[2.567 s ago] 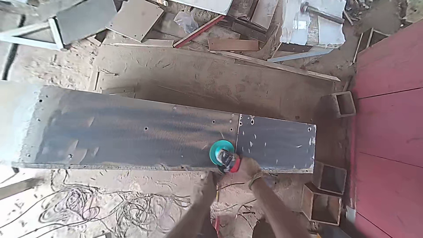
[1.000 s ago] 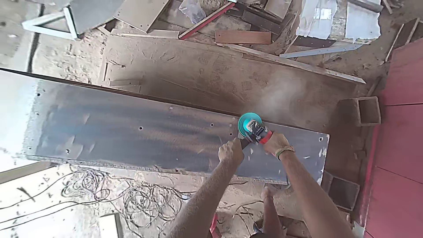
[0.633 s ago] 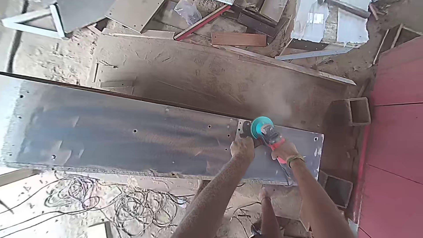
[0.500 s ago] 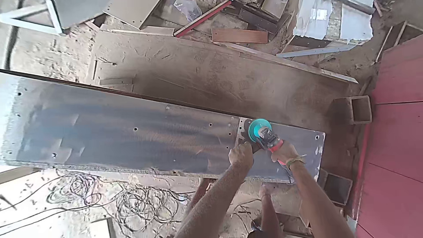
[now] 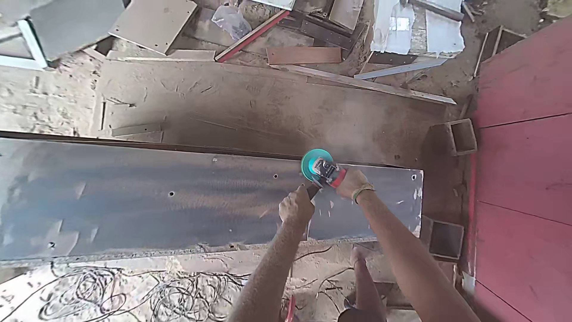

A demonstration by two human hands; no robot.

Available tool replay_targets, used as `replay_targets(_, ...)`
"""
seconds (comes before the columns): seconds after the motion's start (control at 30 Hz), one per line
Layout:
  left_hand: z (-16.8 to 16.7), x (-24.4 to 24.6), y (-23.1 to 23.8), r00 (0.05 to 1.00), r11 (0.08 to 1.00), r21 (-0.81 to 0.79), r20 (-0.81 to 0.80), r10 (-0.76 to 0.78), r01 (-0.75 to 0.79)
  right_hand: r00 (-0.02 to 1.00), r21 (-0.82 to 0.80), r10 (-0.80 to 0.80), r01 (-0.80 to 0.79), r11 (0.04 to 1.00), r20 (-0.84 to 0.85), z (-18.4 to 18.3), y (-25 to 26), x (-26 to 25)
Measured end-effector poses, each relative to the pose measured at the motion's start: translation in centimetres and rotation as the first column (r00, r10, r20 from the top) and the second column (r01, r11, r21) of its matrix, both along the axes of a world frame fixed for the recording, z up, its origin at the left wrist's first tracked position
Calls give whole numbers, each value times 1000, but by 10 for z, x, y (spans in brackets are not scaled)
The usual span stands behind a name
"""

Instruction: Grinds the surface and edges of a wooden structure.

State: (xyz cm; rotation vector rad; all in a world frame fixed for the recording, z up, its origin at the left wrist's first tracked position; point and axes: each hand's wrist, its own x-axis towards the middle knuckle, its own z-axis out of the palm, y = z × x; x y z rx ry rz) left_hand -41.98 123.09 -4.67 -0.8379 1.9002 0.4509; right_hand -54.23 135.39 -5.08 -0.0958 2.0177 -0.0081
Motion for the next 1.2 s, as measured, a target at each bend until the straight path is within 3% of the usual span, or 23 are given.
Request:
replay_targets(0.13,7,30,-30,998,992,-110,19,68,-65,992,-157,123,-117,981,34,0,-32,17)
replay_targets(0.3,10,122,-84,986,955,-248,-9,167,-164,963,-396,250,-190,898,106,18,-94,77)
replay_targets(0.43,5,160,-106,983,947,-266,-55,173,-181,944,-404,283,-196,894,169,25,-116,98)
replay_targets(0.53,6,119,-89,995,970,-227,25,94,-86,972,-361,185,-122,925,147,22,-85,77)
replay_targets(0.77,0,-1,-4,985,990,-53,121,-123,130,992,-59,-61,68,996,109,-1,18,20)
replay_targets(0.9,-10,-14,37,978,990,2,158,-140,141,989,5,-65,65,998,133,-13,57,11)
replay_targets(1.07,-12,-27,55,971,981,16,144,-193,193,980,18,-148,147,989,130,-20,79,7)
replay_targets(1.2,-14,-30,68,983,991,31,122,-134,131,988,12,-113,113,994,102,-21,87,-7)
